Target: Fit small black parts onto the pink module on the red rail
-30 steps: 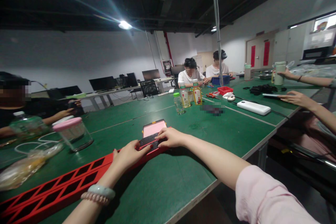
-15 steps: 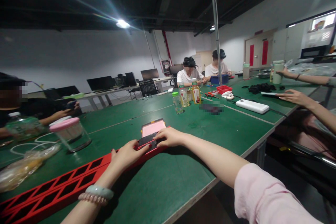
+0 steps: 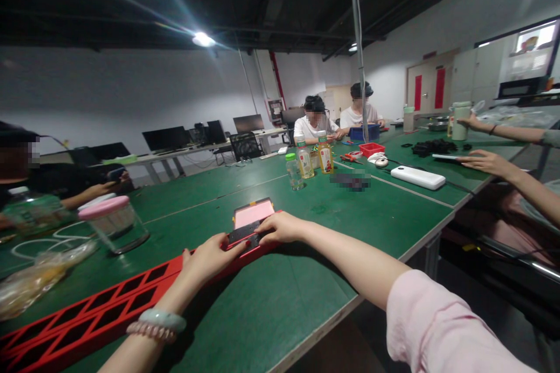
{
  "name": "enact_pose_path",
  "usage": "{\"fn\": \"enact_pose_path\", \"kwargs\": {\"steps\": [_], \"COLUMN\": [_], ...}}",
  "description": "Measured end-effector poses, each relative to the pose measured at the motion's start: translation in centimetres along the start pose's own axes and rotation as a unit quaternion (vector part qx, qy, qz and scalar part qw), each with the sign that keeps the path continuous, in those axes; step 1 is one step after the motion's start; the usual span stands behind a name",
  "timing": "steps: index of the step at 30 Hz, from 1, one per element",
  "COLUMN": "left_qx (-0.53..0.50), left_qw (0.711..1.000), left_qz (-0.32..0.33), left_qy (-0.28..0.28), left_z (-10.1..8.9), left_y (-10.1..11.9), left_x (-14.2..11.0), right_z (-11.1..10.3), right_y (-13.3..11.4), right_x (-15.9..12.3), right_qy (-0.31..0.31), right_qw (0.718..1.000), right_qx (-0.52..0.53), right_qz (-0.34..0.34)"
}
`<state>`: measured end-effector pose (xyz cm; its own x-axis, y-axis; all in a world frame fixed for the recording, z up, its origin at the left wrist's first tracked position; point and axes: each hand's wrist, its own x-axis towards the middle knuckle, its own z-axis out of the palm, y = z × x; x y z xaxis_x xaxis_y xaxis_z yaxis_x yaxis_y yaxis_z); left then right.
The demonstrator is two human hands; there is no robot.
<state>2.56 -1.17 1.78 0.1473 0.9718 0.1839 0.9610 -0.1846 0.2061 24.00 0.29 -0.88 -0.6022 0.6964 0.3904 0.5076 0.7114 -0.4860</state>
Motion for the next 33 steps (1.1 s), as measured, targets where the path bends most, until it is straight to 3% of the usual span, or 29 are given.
{"fn": "enact_pose_path", "kwargs": {"steps": [11,18,23,26,28,30,31,33], "left_qx": [0.001,0.0,-0.003,0.002,0.003,0.002,0.002,0.001], "left_qw": [1.0,1.0,1.0,1.0,1.0,1.0,1.0,1.0], "left_qz": [-0.002,-0.003,0.0,-0.003,0.0,0.003,0.003,0.004], "left_qy": [-0.003,-0.003,-0.002,-0.002,-0.003,-0.003,-0.002,0.0], "left_z": [-0.1,0.1,0.0,0.0,-0.1,-0.1,0.0,0.0], "left_y": [0.0,-0.1,0.0,0.0,0.0,-0.1,-0.2,-0.3], "left_x": [0.0,0.1,0.1,0.0,0.0,0.0,0.0,0.0], "right_z": [0.6,0.4,0.1,-0.5,-0.9,-0.7,-0.4,0.8], "right_y": [0.9,0.7,-1.4,-4.4,-7.3,-10.5,-12.2,-15.2], "right_x": [-0.2,0.1,-0.4,-1.9,-3.6,-5.8,-7.1,-9.7], "right_qy": [0.036,-0.02,-0.054,0.018,0.1,0.148,0.15,0.132], "right_qw": [0.998,1.0,0.991,0.991,0.993,0.983,0.964,0.899], "right_qx": [0.026,-0.011,-0.103,-0.127,-0.062,0.1,0.214,0.413], "right_qz": [0.04,-0.012,-0.065,-0.019,-0.008,-0.027,-0.043,-0.064]}}
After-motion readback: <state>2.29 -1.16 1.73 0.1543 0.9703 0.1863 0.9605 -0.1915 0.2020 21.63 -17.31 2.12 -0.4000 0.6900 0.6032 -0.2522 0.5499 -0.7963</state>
